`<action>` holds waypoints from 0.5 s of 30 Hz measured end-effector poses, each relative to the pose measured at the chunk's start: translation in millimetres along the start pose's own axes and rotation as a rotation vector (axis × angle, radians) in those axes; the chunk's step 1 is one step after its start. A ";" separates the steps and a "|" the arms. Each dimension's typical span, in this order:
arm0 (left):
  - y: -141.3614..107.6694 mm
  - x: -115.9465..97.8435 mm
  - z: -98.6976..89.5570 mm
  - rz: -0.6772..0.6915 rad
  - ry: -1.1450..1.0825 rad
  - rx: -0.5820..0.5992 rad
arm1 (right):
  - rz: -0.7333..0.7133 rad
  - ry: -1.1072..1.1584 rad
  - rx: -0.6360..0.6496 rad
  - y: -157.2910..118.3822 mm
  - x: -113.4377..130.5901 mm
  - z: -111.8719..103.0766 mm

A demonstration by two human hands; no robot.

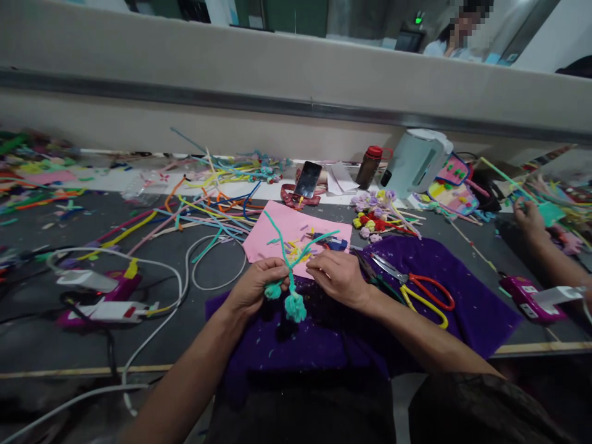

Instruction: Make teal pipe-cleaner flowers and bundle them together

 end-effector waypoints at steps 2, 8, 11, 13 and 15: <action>-0.1 0.5 0.5 -0.009 0.015 0.007 | -0.059 -0.111 -0.096 -0.6 5.8 -16.5; -1.1 5.1 5.9 -0.048 0.056 0.044 | -0.180 -0.444 0.044 10.9 4.1 -27.6; -0.3 9.1 8.7 -0.066 0.081 0.070 | -0.177 -0.348 0.263 15.9 -3.7 -14.1; 0.9 11.6 9.0 -0.070 0.109 0.074 | -0.160 -0.256 0.291 20.6 -1.5 -13.1; 2.1 13.6 9.4 -0.069 0.145 0.078 | -0.135 -0.174 0.289 26.6 4.0 -12.3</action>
Point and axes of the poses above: each hand's wrist, its own y-axis towards the middle knuckle, its own z-axis out of the palm, x = y × z, the point moved 10 cm from there along y, towards the middle knuckle, and after that the axes turned 13 degrees about y, right-handed, at the moved point
